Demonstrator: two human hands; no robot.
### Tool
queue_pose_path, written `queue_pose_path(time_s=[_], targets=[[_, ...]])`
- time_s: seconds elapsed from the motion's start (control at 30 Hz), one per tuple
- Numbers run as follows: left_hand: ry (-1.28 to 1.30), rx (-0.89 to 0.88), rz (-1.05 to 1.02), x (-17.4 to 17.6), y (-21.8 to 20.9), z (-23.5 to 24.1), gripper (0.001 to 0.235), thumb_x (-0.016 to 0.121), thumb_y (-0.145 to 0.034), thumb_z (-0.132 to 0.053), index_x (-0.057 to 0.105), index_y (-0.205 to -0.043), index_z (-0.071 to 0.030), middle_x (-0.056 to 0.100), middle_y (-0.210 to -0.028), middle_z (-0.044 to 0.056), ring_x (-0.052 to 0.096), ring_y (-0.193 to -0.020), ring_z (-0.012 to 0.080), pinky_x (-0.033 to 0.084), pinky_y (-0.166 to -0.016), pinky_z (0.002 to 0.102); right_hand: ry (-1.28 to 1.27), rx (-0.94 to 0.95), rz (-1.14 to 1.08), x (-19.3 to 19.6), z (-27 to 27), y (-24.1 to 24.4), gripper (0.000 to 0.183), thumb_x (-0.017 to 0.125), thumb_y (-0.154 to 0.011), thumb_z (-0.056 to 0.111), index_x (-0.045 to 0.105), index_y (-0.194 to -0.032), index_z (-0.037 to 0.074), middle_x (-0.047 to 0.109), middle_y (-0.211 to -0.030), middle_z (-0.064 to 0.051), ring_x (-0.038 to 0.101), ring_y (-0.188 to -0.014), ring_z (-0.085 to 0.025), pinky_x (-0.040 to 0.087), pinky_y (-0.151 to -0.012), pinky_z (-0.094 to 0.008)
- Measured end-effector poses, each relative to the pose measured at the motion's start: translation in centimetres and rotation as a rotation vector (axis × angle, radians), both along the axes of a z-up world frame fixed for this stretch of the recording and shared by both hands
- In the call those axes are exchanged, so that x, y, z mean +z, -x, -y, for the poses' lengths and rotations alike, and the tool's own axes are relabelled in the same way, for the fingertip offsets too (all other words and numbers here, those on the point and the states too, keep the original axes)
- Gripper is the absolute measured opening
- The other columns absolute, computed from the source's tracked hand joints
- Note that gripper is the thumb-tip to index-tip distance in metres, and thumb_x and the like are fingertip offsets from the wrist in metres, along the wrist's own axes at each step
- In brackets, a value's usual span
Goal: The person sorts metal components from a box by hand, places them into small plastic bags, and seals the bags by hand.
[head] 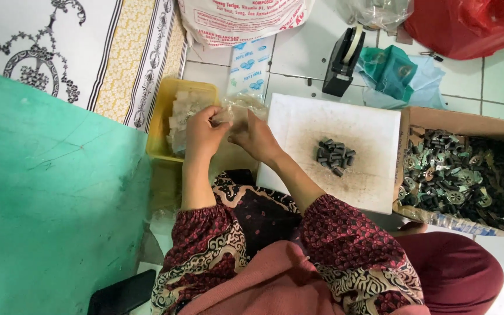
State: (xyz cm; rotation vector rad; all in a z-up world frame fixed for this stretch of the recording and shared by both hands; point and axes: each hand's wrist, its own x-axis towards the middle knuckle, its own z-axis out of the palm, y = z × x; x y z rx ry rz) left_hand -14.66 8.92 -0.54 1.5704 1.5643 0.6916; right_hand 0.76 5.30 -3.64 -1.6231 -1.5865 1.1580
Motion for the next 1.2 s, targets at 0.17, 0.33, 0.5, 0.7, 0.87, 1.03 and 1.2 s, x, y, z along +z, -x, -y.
queue_pose_path(time_s=[0.17, 0.33, 0.5, 0.7, 0.87, 1.03, 1.2], targets=[[-0.205, 0.235, 0.409, 2.6, 2.2, 2.4, 0.023, 0.076, -0.090, -0.008, 0.069, -0.112, -0.007, 0.060, -0.084, 0.004, 0.056, -0.074, 0.0101, 0.051, -0.069, 0.028, 0.004, 0.063, -0.053, 1.5, 2.5, -0.8, 0.044, 0.080, -0.088, 0.027, 0.070, -0.118, -0.003, 0.074, -0.107, -0.026, 0.070, -0.106, -0.046, 0.053, -0.093, -0.052], [-0.220, 0.420, 0.745, 4.3, 4.1, 5.0, 0.016, 0.067, -0.100, -0.008, 0.053, -0.095, -0.015, 0.052, -0.071, -0.004, 0.046, -0.067, 0.0016, 0.036, -0.062, 0.016, 0.028, 0.097, -0.062, 5.2, 5.3, -6.6, 0.028, 0.078, -0.091, 0.022, 0.076, -0.111, 0.003, 0.077, -0.099, -0.019, 0.072, -0.095, -0.034, 0.055, -0.088, -0.046], [0.076, 0.282, 0.428, -1.0, 1.2, 5.6, 0.026, 0.075, -0.093, -0.030, 0.054, -0.088, -0.016, 0.067, -0.063, -0.001, 0.065, -0.056, 0.0086, 0.043, -0.057, 0.025, 0.035, -0.268, -0.297, 11.9, 8.5, -12.1, 0.023, 0.075, -0.097, 0.020, 0.071, -0.105, -0.001, 0.070, -0.089, -0.013, 0.069, -0.084, -0.022, 0.062, -0.076, -0.036], [-0.209, 0.036, -0.013, 6.4, -6.4, 10.0, 0.068, 0.075, -0.094, -0.030, 0.043, -0.147, -0.001, 0.047, -0.141, 0.027, 0.044, -0.138, 0.0457, 0.048, -0.106, 0.060, -0.051, -0.336, -0.118, 14.6, 11.0, -14.5, 0.020, 0.079, -0.092, 0.014, 0.075, -0.101, -0.003, 0.073, -0.082, -0.016, 0.069, -0.074, -0.021, 0.060, -0.066, -0.031], [-0.090, -0.159, 0.469, 2.5, -10.7, 11.5, 0.035, 0.084, -0.087, -0.039, 0.071, -0.104, -0.010, 0.072, -0.089, 0.007, 0.070, -0.075, 0.0164, 0.057, -0.068, 0.030, 0.012, -0.266, -0.113, 9.3, 11.3, -13.5, 0.021, 0.083, -0.087, 0.017, 0.073, -0.093, -0.001, 0.069, -0.072, -0.015, 0.065, -0.064, -0.022, 0.055, -0.057, -0.033], [-0.012, -0.198, 0.473, 2.4, -11.1, 11.4, 0.052, 0.095, -0.075, -0.043, 0.069, -0.106, -0.011, 0.074, -0.090, 0.007, 0.071, -0.080, 0.0166, 0.059, -0.075, 0.036, 0.023, -0.310, -0.319, 7.5, 10.7, -12.5, 0.025, 0.085, -0.085, 0.019, 0.068, -0.089, 0.001, 0.063, -0.068, -0.010, 0.060, -0.061, -0.016, 0.050, -0.054, -0.024], [-0.122, -0.172, 0.555, 6.3, -8.8, 11.4, 0.018, 0.086, -0.086, -0.017, 0.076, -0.097, -0.006, 0.073, -0.078, 0.008, 0.067, -0.065, 0.0110, 0.057, -0.062, 0.024, -0.054, -0.336, -0.483, 8.8, 10.9, -13.0, 0.033, 0.091, -0.082, 0.021, 0.064, -0.089, 0.003, 0.065, -0.072, -0.010, 0.062, -0.062, -0.015, 0.051, -0.053, -0.023]])
